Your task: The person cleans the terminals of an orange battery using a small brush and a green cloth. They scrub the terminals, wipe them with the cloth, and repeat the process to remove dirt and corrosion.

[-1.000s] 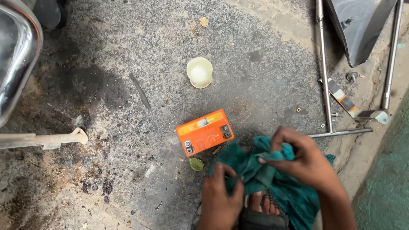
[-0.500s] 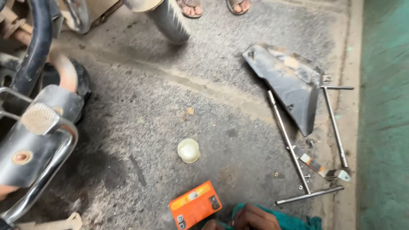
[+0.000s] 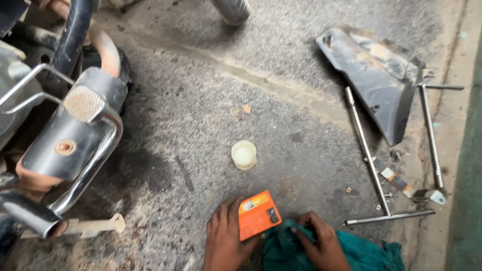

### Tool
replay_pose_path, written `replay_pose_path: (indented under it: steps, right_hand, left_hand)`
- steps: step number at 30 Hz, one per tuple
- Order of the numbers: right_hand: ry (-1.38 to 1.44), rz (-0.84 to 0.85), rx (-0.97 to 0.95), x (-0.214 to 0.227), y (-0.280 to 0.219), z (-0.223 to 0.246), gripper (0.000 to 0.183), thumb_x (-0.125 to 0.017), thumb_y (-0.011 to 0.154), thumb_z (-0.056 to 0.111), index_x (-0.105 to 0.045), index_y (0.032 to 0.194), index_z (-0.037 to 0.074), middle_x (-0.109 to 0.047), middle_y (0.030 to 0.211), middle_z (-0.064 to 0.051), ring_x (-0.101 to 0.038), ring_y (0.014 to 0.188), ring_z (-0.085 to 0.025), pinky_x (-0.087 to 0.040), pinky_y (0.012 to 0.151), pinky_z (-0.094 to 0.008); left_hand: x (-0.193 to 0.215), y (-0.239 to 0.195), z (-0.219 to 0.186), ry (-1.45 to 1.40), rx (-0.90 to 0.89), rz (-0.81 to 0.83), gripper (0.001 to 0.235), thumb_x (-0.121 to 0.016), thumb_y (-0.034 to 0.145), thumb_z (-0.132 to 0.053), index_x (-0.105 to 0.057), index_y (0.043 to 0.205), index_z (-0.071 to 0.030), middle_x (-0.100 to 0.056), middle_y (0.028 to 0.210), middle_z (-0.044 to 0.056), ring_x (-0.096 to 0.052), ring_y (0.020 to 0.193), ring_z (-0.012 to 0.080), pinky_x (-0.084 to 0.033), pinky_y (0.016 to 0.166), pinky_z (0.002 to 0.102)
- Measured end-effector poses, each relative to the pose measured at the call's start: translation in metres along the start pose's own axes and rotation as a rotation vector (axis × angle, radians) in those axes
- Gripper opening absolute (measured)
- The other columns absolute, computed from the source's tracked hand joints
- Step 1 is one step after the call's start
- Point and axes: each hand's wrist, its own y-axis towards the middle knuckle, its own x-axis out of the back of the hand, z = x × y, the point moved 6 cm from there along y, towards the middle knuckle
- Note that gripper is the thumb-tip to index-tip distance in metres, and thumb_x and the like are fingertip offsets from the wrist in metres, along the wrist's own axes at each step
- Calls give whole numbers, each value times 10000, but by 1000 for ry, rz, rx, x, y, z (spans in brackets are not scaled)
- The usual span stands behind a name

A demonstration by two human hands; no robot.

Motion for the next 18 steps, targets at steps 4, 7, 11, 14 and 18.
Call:
replay_pose_path:
  steps: [4,7,11,14,18]
  right_hand:
    - [61,71,-74,9,1,27,226,-717,780,23,-667,996,68,-775,945,-72,-780,877,-225,-589,698,-332]
    - [61,102,-17,5,6,38,244,-730,764,23,-700,999,81,-787,987,-77,-786,923,-266,-593,742,-356]
    - [22,230,295,5,21,65,252,-693,716,-6,-700,954,78,-754,1037,-104,-752,993,-303,-584,849,-363]
    - [11,334,334,-7,30,76,292,-658,688,-38,-707,943,96,-737,1071,-110,-740,1022,-312,-589,849,-369]
    - [-69,370,265,-7,41,74,309,-713,699,8,-693,993,101,-719,1081,-85,-700,1058,-312,-556,897,-392]
  left_hand:
    - [-10,-36,-30,281,-220,-434,858,-777,701,-526,-484,1384,-99,-529,1368,150,-489,1224,451,-369,988,635]
    - [-88,-78,-24,50,-377,-544,707,-747,880,-638,-595,1345,-127,-608,1281,101,-619,1114,324,-481,922,519]
    - [-139,-102,-32,-438,-150,-403,706,-779,860,-548,-596,1283,-12,-657,1115,197,-673,1001,380,-538,884,477]
    - [-188,-123,8,-645,361,67,358,-768,821,-428,-760,1083,-184,-758,890,86,-760,850,286,-589,779,436]
    - [-99,-136,34,-270,33,-453,130,-804,746,-206,-713,829,-166,-712,692,79,-709,588,262,-549,581,432]
